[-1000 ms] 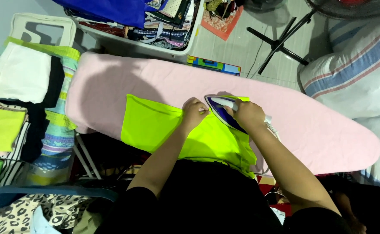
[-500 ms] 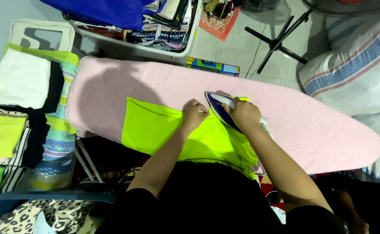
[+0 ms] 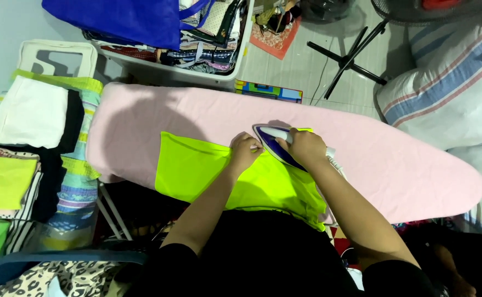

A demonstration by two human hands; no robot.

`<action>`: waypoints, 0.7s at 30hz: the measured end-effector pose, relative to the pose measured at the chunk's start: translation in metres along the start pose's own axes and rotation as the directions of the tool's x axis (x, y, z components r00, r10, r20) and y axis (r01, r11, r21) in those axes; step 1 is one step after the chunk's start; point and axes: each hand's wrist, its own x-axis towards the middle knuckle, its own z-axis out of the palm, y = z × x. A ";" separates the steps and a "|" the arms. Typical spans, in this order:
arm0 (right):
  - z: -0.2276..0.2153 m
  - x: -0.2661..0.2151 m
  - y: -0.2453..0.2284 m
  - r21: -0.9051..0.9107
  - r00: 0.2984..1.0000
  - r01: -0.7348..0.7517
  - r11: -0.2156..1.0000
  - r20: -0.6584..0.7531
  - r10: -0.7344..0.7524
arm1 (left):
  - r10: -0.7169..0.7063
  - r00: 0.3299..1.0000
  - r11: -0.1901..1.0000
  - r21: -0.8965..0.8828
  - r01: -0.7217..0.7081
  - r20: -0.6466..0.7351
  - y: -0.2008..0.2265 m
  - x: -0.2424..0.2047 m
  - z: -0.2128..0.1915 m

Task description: A person takes a neon yellow t-shirt from a laundry basket, spreads it out on an ironing board, and irons it.

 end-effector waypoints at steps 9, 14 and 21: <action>-0.006 0.000 -0.005 -0.001 1.000 -0.012 1.000 0.012 0.012 | -0.019 1.000 1.000 -0.015 0.019 0.010 0.004 -0.002 -0.002; -0.011 0.001 -0.002 -0.013 0.999 0.019 1.000 0.036 -0.019 | 0.038 0.999 0.999 0.004 -0.038 -0.039 -0.008 0.002 0.009; 0.002 0.007 -0.009 -0.012 0.998 -0.062 0.998 -0.002 0.062 | 0.051 0.997 0.999 0.007 -0.051 -0.053 -0.010 0.000 0.014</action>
